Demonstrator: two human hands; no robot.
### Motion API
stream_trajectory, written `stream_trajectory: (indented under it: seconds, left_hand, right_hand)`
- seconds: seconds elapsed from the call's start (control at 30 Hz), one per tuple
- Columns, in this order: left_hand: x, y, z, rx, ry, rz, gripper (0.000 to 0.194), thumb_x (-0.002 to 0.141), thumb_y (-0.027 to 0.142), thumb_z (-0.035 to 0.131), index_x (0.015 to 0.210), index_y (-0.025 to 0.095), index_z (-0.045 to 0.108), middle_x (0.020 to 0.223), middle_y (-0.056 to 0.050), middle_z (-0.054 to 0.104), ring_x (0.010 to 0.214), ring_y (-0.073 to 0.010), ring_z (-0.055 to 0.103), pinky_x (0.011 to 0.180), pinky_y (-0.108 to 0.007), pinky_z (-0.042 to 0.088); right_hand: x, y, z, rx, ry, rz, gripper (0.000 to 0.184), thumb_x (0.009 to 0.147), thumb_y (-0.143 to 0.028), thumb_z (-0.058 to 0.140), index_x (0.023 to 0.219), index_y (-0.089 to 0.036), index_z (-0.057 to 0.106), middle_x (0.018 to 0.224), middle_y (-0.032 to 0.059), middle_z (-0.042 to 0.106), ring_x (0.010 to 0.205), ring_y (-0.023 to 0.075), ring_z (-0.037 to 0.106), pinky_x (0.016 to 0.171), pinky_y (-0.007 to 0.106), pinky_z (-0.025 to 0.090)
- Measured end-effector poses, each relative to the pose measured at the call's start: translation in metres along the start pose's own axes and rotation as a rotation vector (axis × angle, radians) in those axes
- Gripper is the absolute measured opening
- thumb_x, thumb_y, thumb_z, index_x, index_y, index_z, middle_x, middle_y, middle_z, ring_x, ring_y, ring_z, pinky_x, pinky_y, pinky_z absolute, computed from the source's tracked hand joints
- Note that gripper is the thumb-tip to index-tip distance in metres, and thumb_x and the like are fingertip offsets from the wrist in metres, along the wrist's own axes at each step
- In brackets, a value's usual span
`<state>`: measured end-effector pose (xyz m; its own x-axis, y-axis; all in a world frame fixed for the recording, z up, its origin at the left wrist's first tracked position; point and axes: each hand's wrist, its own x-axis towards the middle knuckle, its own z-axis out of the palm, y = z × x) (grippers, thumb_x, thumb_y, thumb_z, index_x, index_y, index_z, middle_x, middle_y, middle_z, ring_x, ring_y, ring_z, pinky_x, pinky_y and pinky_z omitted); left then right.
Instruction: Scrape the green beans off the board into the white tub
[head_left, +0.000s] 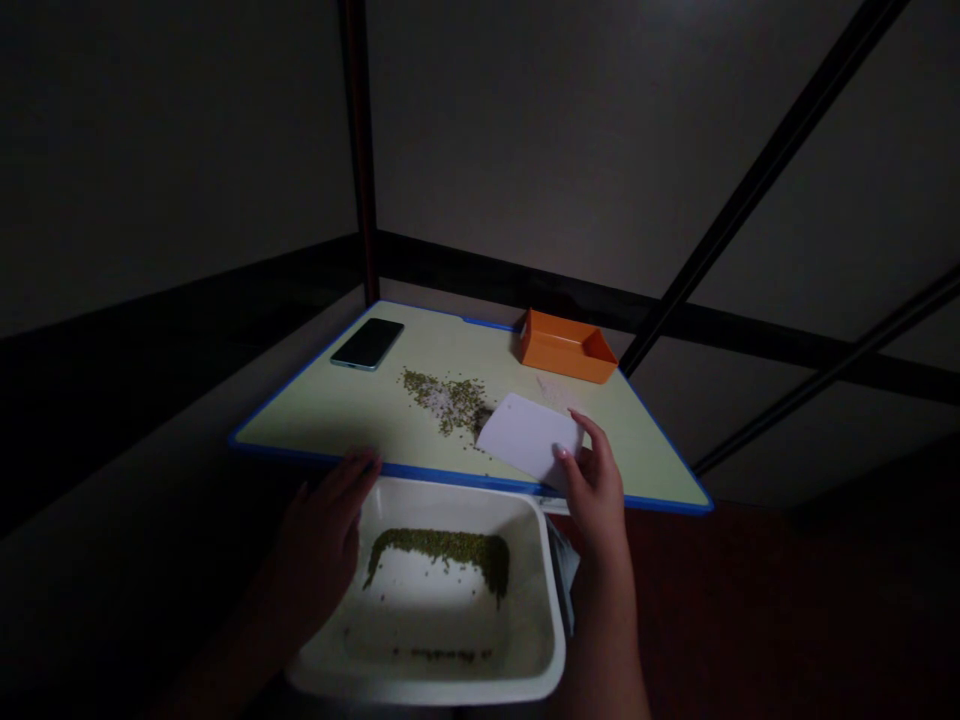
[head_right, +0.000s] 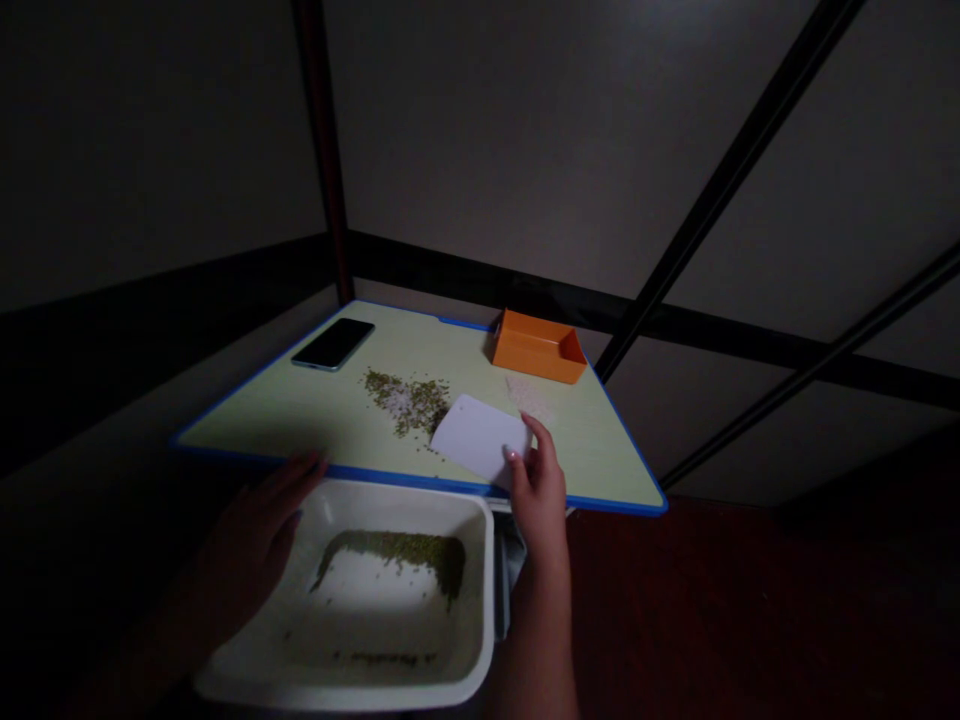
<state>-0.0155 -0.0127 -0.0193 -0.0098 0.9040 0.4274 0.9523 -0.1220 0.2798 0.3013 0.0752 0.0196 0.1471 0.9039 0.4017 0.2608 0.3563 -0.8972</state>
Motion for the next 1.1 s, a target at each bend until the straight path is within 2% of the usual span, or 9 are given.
stream_trajectory:
  seconds: [0.33,0.5,0.63,0.73,0.9,1.1]
  left_hand:
    - [0.0014,0.0018,-0.0017,-0.031,-0.014,-0.007,0.057,0.089,0.02,0.032,0.143,0.022,0.051,0.153,-0.008,0.051,0.143,-0.0229,0.045,0.118,-0.052,0.037]
    - [0.0021,0.003,-0.0036,-0.038,-0.009,-0.015,0.057,0.09,0.02,0.031,0.142,0.026,0.051,0.153,-0.007,0.051,0.143,-0.0226,0.045,0.119,-0.051,0.037]
    - [0.0026,0.0035,-0.0073,-0.04,-0.059,-0.02,0.056,0.091,0.022,0.03,0.143,0.025,0.05,0.154,-0.007,0.05,0.144,-0.0236,0.044,0.118,-0.053,0.037]
    - [0.0024,0.005,-0.0064,-0.03,-0.037,-0.029,0.057,0.09,0.021,0.03,0.142,0.024,0.051,0.154,-0.007,0.051,0.144,-0.0239,0.045,0.117,-0.054,0.038]
    - [0.0029,0.007,-0.0046,-0.019,-0.035,-0.041,0.057,0.09,0.02,0.028,0.142,0.023,0.051,0.152,-0.008,0.052,0.143,-0.0236,0.045,0.117,-0.053,0.038]
    - [0.0024,0.0061,-0.0046,-0.033,-0.02,-0.017,0.055,0.091,0.022,0.027,0.14,0.022,0.053,0.153,-0.008,0.052,0.144,-0.0223,0.045,0.119,-0.051,0.037]
  right_hand:
    - [-0.002,0.0001,0.005,0.013,-0.037,-0.014,0.052,0.089,-0.037,0.062,0.139,-0.024,0.052,0.1,0.0069,0.07,0.078,0.0193,0.064,0.065,0.029,0.051]
    - [-0.0022,-0.001,0.0047,-0.004,-0.014,-0.037,0.05,0.089,-0.037,0.062,0.137,-0.024,0.053,0.102,0.0071,0.069,0.08,0.0197,0.064,0.065,0.03,0.051]
    - [-0.0018,-0.0004,0.0036,-0.038,0.017,-0.002,0.052,0.089,-0.038,0.061,0.138,-0.024,0.051,0.098,0.0069,0.069,0.079,0.0205,0.064,0.065,0.031,0.051]
    - [-0.0014,-0.0003,0.0043,-0.057,0.042,0.015,0.053,0.089,-0.039,0.061,0.139,-0.024,0.051,0.097,0.0068,0.07,0.077,0.0204,0.063,0.064,0.032,0.051]
    - [-0.0008,-0.0016,0.006,-0.02,0.034,0.017,0.055,0.087,-0.04,0.063,0.138,-0.023,0.051,0.106,0.0094,0.071,0.081,0.0212,0.066,0.068,0.032,0.053]
    - [-0.0007,-0.0006,0.0047,-0.012,0.071,-0.031,0.052,0.087,-0.039,0.062,0.136,-0.023,0.053,0.128,0.0125,0.064,0.088,0.021,0.066,0.072,0.033,0.054]
